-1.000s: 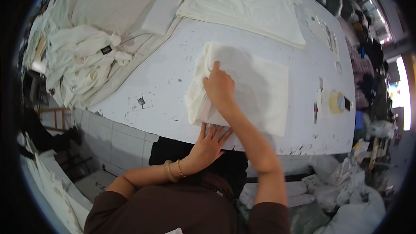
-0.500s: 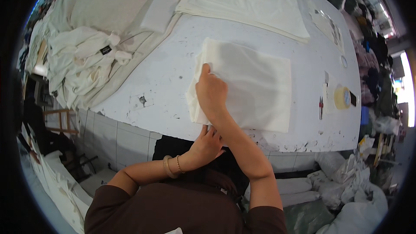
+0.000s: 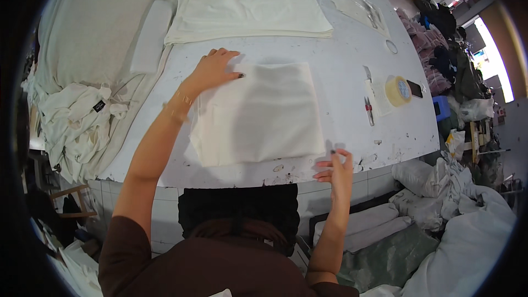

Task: The recorder is trimming loose threads from white t-shirts using scissors, folding them neatly, and placing them into clear plastic packaging bags on a factory workbench.

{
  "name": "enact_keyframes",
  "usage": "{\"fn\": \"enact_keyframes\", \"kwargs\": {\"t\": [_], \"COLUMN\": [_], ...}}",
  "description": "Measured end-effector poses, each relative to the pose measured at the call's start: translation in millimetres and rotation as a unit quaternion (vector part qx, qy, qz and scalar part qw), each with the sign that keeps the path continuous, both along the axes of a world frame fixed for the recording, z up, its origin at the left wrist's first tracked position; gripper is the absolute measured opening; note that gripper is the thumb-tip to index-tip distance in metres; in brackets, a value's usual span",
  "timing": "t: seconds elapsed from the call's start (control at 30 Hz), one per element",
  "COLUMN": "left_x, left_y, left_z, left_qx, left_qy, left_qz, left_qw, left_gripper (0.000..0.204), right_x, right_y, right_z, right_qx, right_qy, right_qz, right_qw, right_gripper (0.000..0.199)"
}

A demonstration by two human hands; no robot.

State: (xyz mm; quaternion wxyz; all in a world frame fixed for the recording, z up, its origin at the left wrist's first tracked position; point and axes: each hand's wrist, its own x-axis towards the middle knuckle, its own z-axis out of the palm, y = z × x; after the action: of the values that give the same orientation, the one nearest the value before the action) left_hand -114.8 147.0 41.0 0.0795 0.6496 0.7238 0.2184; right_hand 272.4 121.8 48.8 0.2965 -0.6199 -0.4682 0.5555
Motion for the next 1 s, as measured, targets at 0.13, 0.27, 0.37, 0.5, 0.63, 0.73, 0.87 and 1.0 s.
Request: {"fn": "enact_keyframes", "kwargs": {"t": [0.13,0.27,0.37,0.5,0.63,0.73,0.87,1.0], "left_x": [-45,-49,-20,27,11,-28,-58,-74], "left_y": [28,-37,-112,-169,-170,-121,-49,-18], "left_z": [-31,-24,-23,-2,-24,-43,-47,-40], "left_qx": [-0.09,-0.205,-0.268,-0.295,-0.087,0.094,0.059,0.022], "left_qy": [-0.082,-0.136,-0.32,-0.376,-0.351,-0.404,-0.482,-0.467], "left_qz": [-0.069,-0.018,0.056,0.177,0.224,0.226,0.23,0.271], "left_qw": [0.99,0.969,0.907,0.86,0.905,0.881,0.843,0.841], "left_gripper": [0.047,0.039,0.039,0.033,0.027,0.02,0.032,0.035], "right_x": [-13,-46,-94,-160,-162,-161,-172,-173], "right_y": [24,102,146,98,-24,-78,-94,-100], "right_z": [-31,-43,-40,-20,-24,-29,-37,-48], "right_qx": [-0.057,0.031,0.115,0.457,0.46,0.439,0.448,0.474], "right_qy": [0.125,0.084,0.087,-0.17,-0.117,-0.152,-0.197,-0.211], "right_qz": [0.006,0.034,0.102,0.294,0.529,0.558,0.526,0.507], "right_qw": [0.99,0.995,0.984,0.822,0.704,0.688,0.696,0.688], "right_gripper": [0.048,0.056,0.055,0.054,0.062,0.065,0.061,0.053]}}
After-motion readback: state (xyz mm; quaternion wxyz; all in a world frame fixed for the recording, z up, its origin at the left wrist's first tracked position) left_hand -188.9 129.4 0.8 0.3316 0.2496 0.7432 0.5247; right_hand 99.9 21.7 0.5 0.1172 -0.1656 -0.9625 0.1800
